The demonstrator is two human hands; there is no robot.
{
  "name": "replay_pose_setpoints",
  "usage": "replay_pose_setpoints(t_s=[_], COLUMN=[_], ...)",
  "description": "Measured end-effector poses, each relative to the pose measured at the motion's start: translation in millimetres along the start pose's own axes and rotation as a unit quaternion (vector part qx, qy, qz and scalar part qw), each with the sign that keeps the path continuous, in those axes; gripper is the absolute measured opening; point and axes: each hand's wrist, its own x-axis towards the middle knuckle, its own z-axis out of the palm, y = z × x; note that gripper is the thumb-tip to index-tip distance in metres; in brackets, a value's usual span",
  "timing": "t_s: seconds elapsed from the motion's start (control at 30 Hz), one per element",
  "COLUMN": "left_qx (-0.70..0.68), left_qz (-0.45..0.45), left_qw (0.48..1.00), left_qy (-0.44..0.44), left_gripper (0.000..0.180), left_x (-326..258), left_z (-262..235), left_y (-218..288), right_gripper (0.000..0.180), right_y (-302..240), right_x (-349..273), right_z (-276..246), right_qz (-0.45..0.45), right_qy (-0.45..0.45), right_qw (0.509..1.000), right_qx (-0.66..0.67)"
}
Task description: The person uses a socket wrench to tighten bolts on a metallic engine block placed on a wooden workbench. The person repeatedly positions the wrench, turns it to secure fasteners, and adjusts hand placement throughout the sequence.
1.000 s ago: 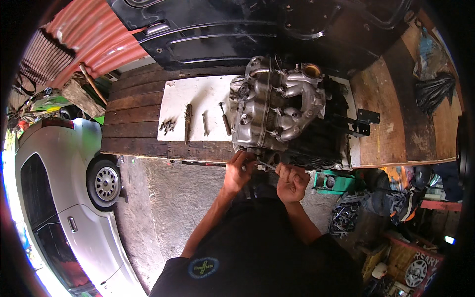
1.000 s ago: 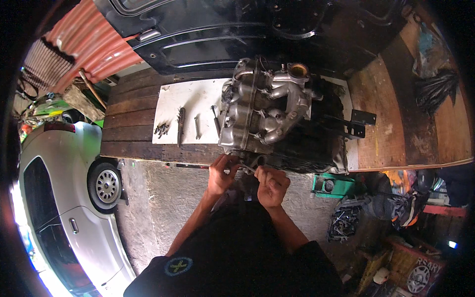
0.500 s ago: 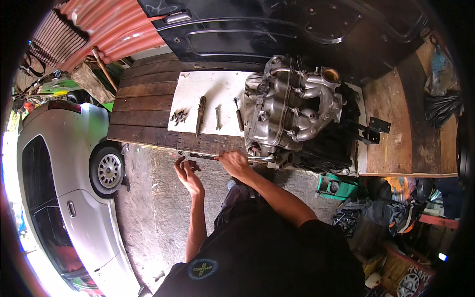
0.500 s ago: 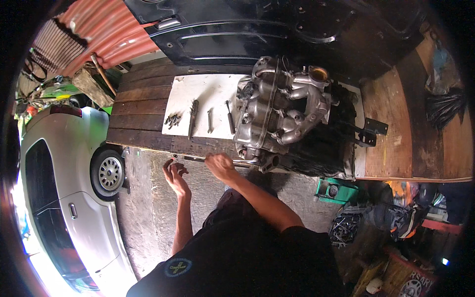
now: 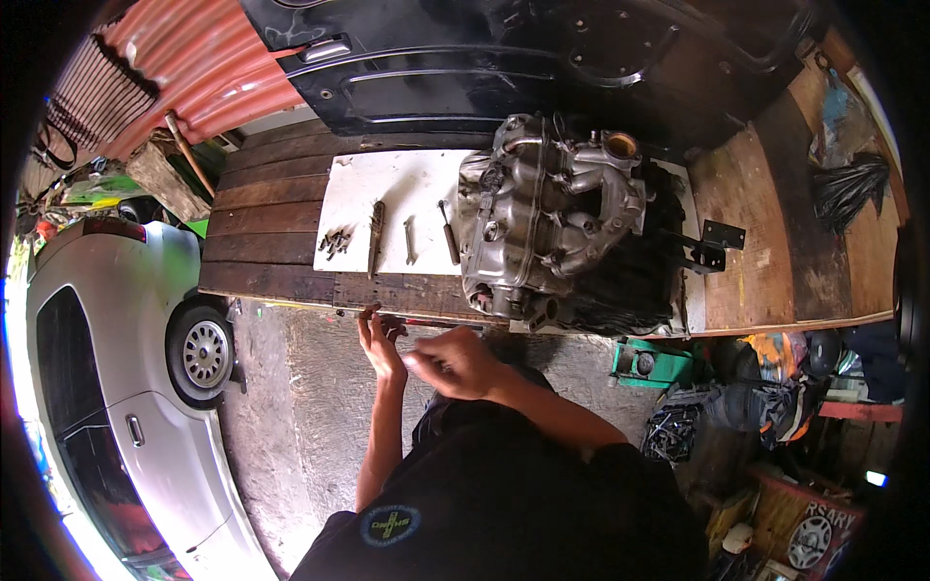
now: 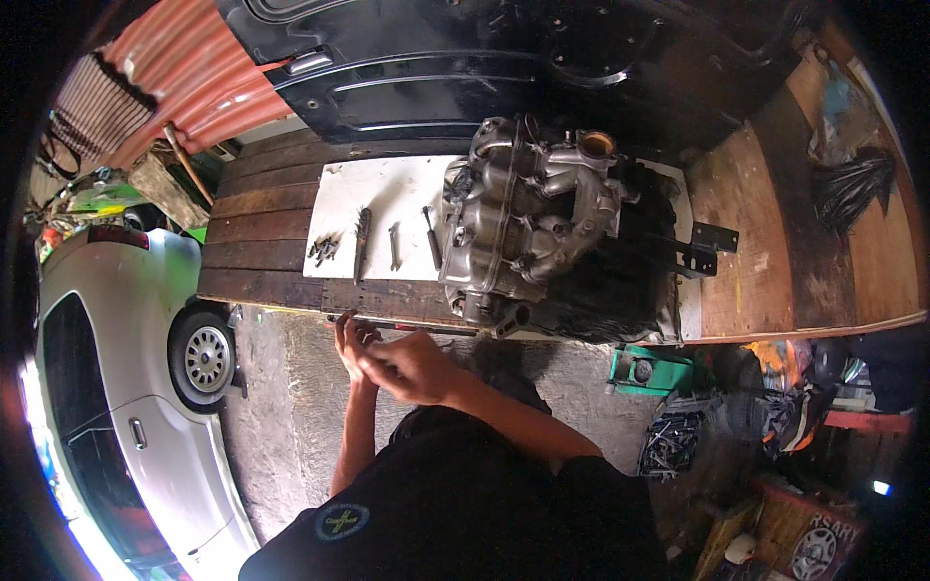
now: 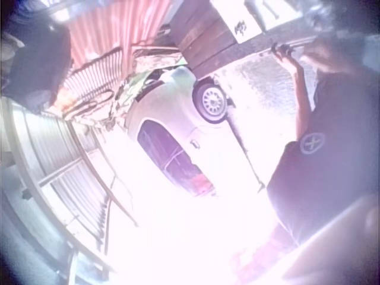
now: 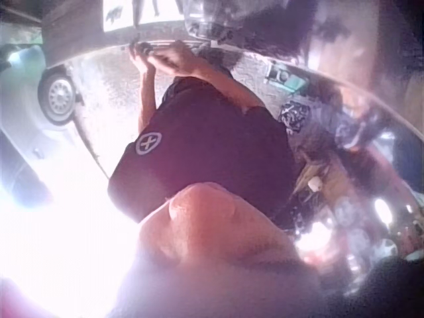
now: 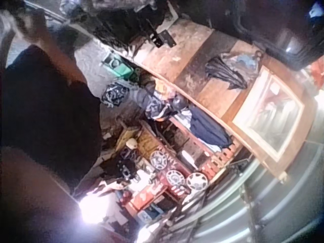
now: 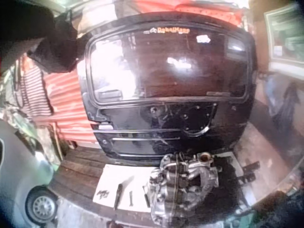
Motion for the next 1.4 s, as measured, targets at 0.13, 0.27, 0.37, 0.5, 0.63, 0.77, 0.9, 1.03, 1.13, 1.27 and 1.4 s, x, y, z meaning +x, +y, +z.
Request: replay_pose_setpoints(t_s=[0.13,0.27,0.37,0.5,0.63,0.77,0.9,1.03,1.13,1.27,1.4], left_qx=[-0.009,-0.005,0.006,0.017,0.02,0.026,0.025,0.025,0.027,0.038,0.047], left_qz=[-0.018,-0.024,-0.022,-0.014,-0.015,-0.021,-0.025,-0.018,-0.014,-0.022,-0.024], left_qw=[1.0,0.998,0.998,0.997,0.997,0.995,0.995,0.996,0.997,0.997,0.997], left_qy=[-0.022,-0.057,-0.055,-0.068,-0.078,-0.089,-0.089,-0.08,-0.072,-0.06,-0.061], left_gripper=[0.023,0.023,0.024,0.024,0.023,0.022,0.022,0.023,0.025,0.024,0.022], left_x=[-6.5,-8.3,-6.9,-2.9,-1.6,-2.3,-3.4,-1.8,0.5,-1.4,-3.5], left_z=[12.1,21.1,30.3,38.8,42.2,44.3,44.5,40.9,37.0,30.6,27.7], left_y=[-2.5,-6.4,-5.6,-3.1,-0.6,-2.8,-4.7,-3.9,-0.5,3.5,4.1], right_gripper=[0.032,0.038,0.035,0.037,0.038,0.044,0.051,0.049,0.046,0.045,0.044], right_y=[23.5,19.0,28.7,35.7,44.8,52.4,34.9,30.3,35.3,32.6,29.7], right_x=[-34.9,-51.4,-71.6,-77.9,-78.5,-81.5,-68.0,-64.1,-69.3,-69.7,-65.2], right_z=[-46.0,-85.8,-96.4,-95.6,-95.6,-80.3,-63.4,-59.0,-62.9,-65.8,-57.3], right_qz=[-0.052,-0.123,-0.125,-0.152,-0.179,-0.137,-0.151,-0.218,-0.217,-0.194,-0.251], right_qy=[0.317,0.386,0.41,0.405,0.336,0.346,0.384,0.374,0.391,0.38,0.374], right_qw=[0.942,0.849,0.801,0.8,0.839,0.867,0.882,0.883,0.866,0.878,0.887], right_qx=[0.097,0.339,0.418,0.416,0.389,0.333,0.229,0.181,0.225,0.214,0.108])
